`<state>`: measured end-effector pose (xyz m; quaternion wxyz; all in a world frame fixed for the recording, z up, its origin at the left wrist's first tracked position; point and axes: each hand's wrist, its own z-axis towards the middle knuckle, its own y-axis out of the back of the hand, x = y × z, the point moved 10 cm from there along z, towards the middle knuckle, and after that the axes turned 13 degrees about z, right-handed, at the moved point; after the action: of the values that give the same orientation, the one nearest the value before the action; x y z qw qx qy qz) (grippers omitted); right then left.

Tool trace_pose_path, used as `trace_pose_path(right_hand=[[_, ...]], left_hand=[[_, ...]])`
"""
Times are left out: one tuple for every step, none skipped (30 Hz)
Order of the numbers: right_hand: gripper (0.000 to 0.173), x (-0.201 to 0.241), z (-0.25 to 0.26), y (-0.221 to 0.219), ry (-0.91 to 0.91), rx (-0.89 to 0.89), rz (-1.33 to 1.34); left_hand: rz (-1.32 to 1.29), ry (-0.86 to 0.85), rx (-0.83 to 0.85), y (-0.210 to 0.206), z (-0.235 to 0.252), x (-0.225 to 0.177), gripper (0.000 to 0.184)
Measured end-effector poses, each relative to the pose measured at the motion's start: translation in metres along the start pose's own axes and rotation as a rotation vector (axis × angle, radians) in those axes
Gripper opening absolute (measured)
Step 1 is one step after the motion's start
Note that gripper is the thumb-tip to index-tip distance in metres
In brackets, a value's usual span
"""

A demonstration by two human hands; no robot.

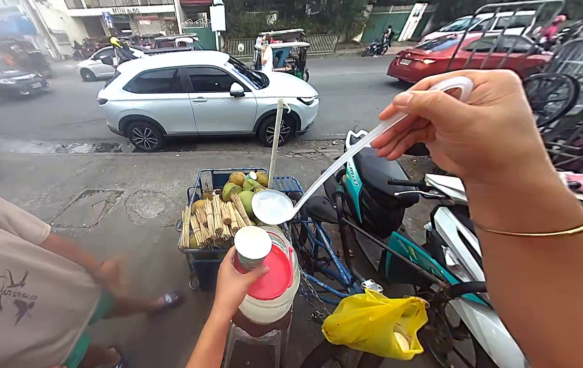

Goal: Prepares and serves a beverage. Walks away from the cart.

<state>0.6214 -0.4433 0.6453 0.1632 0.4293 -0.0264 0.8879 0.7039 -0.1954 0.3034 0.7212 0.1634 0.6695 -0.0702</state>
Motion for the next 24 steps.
trace_pose_path(right_hand=[[0.019, 0.009, 0.001, -0.001, 0.022, 0.001, -0.001], [0.018, 0.016, 0.002, -0.002, 0.045, 0.006, -0.004], [0.016, 0.023, 0.002, -0.004, 0.069, 0.013, -0.011], [0.015, 0.030, 0.001, -0.006, 0.095, 0.025, -0.023], [0.014, 0.036, -0.001, -0.009, 0.119, 0.041, -0.040], [0.014, 0.041, -0.004, -0.012, 0.149, 0.060, -0.055], [0.012, 0.046, -0.009, -0.015, 0.184, 0.084, -0.069], [0.010, 0.049, -0.014, -0.018, 0.222, 0.113, -0.084], [0.008, 0.052, -0.021, -0.021, 0.256, 0.131, -0.109], [0.007, 0.055, -0.030, -0.024, 0.286, 0.142, -0.137], [0.010, 0.058, -0.039, -0.027, 0.318, 0.148, -0.167], [0.012, 0.060, -0.048, -0.029, 0.346, 0.149, -0.193], [0.013, 0.062, -0.057, -0.031, 0.369, 0.147, -0.219], [0.014, 0.063, -0.065, -0.033, 0.386, 0.142, -0.245], [0.014, 0.064, -0.072, -0.034, 0.401, 0.138, -0.267], [0.014, 0.064, -0.078, -0.034, 0.414, 0.137, -0.288], [0.014, 0.064, -0.083, -0.034, 0.424, 0.138, -0.309], [0.014, 0.064, -0.087, -0.034, 0.433, 0.139, -0.328], [0.015, 0.063, -0.091, -0.034, 0.439, 0.137, -0.343], [0.016, 0.063, -0.094, -0.033, 0.445, 0.137, -0.343], [0.015, 0.062, -0.097, -0.032, 0.451, 0.137, -0.336], [0.015, 0.061, -0.099, -0.031, 0.455, 0.142, -0.328], [0.015, 0.060, -0.101, -0.030, 0.456, 0.148, -0.324], [0.016, 0.060, -0.103, -0.030, 0.458, 0.148, -0.328]], left_hand=[[0.008, 0.002, 0.010, -0.003, 0.002, -0.001, 0.074], [0.009, 0.002, 0.016, -0.005, 0.005, -0.002, 0.074], [0.006, 0.000, 0.019, -0.007, 0.007, -0.003, 0.073], [0.001, -0.003, 0.022, -0.009, 0.009, -0.004, 0.073], [-0.005, -0.007, 0.028, -0.010, 0.010, -0.006, 0.073], [-0.010, -0.008, 0.031, -0.012, 0.011, -0.008, 0.073], [-0.017, -0.008, 0.036, -0.014, 0.012, -0.009, 0.073], [-0.021, -0.009, 0.038, -0.015, 0.013, -0.011, 0.073], [-0.022, -0.014, 0.038, -0.015, 0.013, -0.013, 0.072], [-0.021, -0.019, 0.035, -0.015, 0.013, -0.014, 0.071], [-0.022, -0.022, 0.031, -0.015, 0.013, -0.015, 0.071], [-0.024, -0.023, 0.028, -0.015, 0.013, -0.016, 0.070], [-0.029, -0.025, 0.024, -0.014, 0.013, -0.017, 0.070], [-0.031, -0.028, 0.021, -0.014, 0.013, -0.017, 0.070], [-0.033, -0.031, 0.017, -0.013, 0.013, -0.017, 0.070], [-0.031, -0.035, 0.013, -0.013, 0.013, -0.018, 0.070], [-0.032, -0.037, 0.008, -0.013, 0.013, -0.018, 0.070], [-0.031, -0.038, 0.005, -0.012, 0.013, -0.018, 0.070], [-0.030, -0.037, 0.001, -0.012, 0.013, -0.018, 0.069], [-0.030, -0.037, -0.002, -0.011, 0.014, -0.017, 0.069], [-0.029, -0.035, -0.005, -0.011, 0.014, -0.017, 0.068], [-0.025, -0.033, -0.009, -0.011, 0.014, -0.017, 0.068], [-0.020, -0.032, -0.013, -0.010, 0.014, -0.016, 0.069], [-0.019, -0.031, -0.016, -0.010, 0.013, -0.016, 0.070]])
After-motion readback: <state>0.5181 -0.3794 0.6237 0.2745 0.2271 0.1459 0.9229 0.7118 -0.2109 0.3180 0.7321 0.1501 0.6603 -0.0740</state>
